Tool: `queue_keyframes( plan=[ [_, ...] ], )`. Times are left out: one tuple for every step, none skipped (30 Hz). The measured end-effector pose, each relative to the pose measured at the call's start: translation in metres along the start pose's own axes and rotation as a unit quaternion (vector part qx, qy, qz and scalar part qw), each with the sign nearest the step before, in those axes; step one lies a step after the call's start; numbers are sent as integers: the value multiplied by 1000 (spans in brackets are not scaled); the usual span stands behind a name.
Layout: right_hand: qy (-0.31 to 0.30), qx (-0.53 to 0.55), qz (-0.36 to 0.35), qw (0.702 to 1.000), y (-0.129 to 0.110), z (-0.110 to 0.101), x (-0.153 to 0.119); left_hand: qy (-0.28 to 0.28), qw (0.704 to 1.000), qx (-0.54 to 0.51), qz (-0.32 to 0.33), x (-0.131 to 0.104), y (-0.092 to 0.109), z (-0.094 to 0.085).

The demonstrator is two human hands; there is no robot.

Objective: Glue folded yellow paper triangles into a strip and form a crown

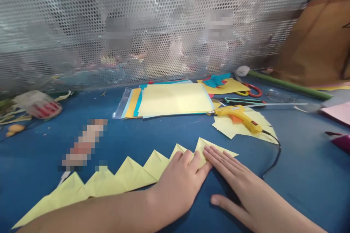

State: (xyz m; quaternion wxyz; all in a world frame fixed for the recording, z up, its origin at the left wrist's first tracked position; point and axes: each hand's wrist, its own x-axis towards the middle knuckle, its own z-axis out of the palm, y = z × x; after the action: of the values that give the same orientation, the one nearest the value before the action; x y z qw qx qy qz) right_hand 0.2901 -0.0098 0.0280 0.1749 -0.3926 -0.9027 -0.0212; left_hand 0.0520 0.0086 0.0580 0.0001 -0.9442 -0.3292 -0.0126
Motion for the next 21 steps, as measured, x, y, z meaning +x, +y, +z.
queue_keyframes(
  plan=[
    [11,-8,-7,1000,1,0,2,2,1000,7,-6,-2,2,-1],
    [22,-15,-14,1000,1,1,4,5,1000,13,-9,-6,3,-2],
    [31,-21,-20,999,0,1,5,7,1000,19,-7,-11,5,-3],
    [38,-27,-26,999,0,2,5,9,1000,23,-3,-18,6,-5],
    [43,-32,-27,998,-1,4,5,11,1000,24,7,-25,7,-7],
    [47,-35,-29,998,-2,4,5,14,999,23,19,-35,7,-10],
    [49,-36,-28,998,-3,5,4,19,999,23,28,-45,7,-12],
    [50,-35,-26,998,-3,6,3,23,999,22,38,-56,7,-14],
    [53,-30,-23,998,-3,6,3,28,998,22,42,-68,6,-14],
    [55,-25,-20,998,-2,6,2,32,998,22,40,-82,4,-14],
    [58,-19,-17,998,-1,6,2,38,999,26,26,-96,1,-14],
    [59,-13,-15,998,1,6,2,69,998,11,3,-112,-4,-14],
    [59,-7,-12,998,3,6,1,115,993,-11,-19,-129,-11,-14],
    [58,-2,-10,998,5,6,1,132,988,-41,-76,-147,-19,-14],
    [58,3,-5,998,7,7,0,97,979,-77,-163,-167,-29,-15],
    [59,7,3,998,10,8,-2,83,946,-113,-293,-187,-40,-16],
    [60,13,17,998,13,10,-5,120,888,-127,-426,-207,-51,-17],
    [65,21,36,997,16,12,-8,143,849,-114,-496,-226,-61,-18],
    [72,33,60,995,19,13,-11,161,822,-100,-537,-244,-70,-18],
    [83,54,91,991,22,15,-15,168,799,-99,-569,-260,-77,-17],
    [97,83,126,984,24,16,-19,167,780,-108,-593,-274,-82,-15]
  ],
)
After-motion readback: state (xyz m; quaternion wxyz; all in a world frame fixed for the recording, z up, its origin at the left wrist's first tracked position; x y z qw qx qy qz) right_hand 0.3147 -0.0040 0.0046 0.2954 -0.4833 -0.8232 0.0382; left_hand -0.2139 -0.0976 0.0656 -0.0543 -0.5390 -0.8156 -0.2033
